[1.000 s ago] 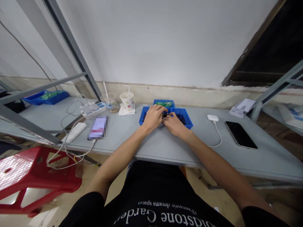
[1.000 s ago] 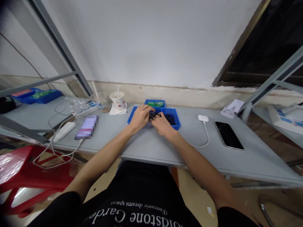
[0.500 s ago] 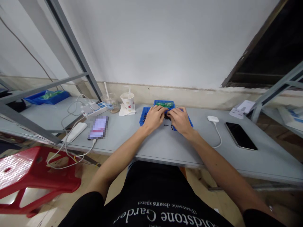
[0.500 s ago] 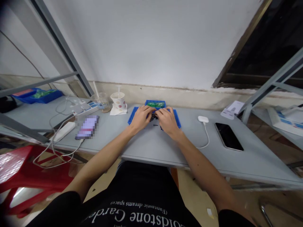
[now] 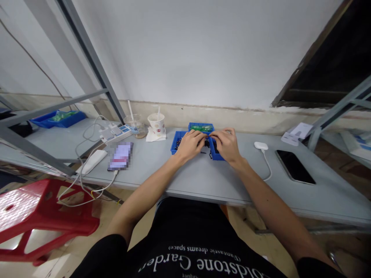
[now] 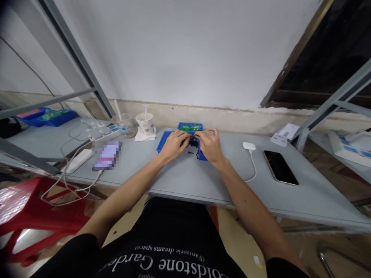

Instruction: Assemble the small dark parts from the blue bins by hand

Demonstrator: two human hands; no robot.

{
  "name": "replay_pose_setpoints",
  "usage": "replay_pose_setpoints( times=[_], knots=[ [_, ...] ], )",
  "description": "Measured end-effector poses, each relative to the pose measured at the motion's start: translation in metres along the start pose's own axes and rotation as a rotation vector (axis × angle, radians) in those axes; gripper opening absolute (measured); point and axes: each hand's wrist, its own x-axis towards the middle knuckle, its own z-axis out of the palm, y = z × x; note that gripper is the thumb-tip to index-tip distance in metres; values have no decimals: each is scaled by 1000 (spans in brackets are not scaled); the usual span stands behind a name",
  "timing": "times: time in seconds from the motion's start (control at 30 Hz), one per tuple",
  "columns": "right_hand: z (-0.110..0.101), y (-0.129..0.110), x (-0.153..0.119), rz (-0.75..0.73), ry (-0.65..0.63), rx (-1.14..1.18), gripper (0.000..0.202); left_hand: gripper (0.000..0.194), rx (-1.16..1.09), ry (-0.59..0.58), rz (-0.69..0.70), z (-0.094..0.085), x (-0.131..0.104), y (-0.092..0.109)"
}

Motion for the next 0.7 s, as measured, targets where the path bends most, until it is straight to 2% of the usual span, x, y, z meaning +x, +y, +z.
replay_pose_setpoints(
  times=[0.17,0.47,0.7],
  knots=[
    [-2,-2,0,28,-50,18,28,30,-14,24,21,1,0,1],
    [1,-1,0,29,-66,11,24,27,-7,26,23,0,0,1],
    [1,-2,1,66,-101,-29,40,26,-18,42,31,-1,0,2]
  ],
)
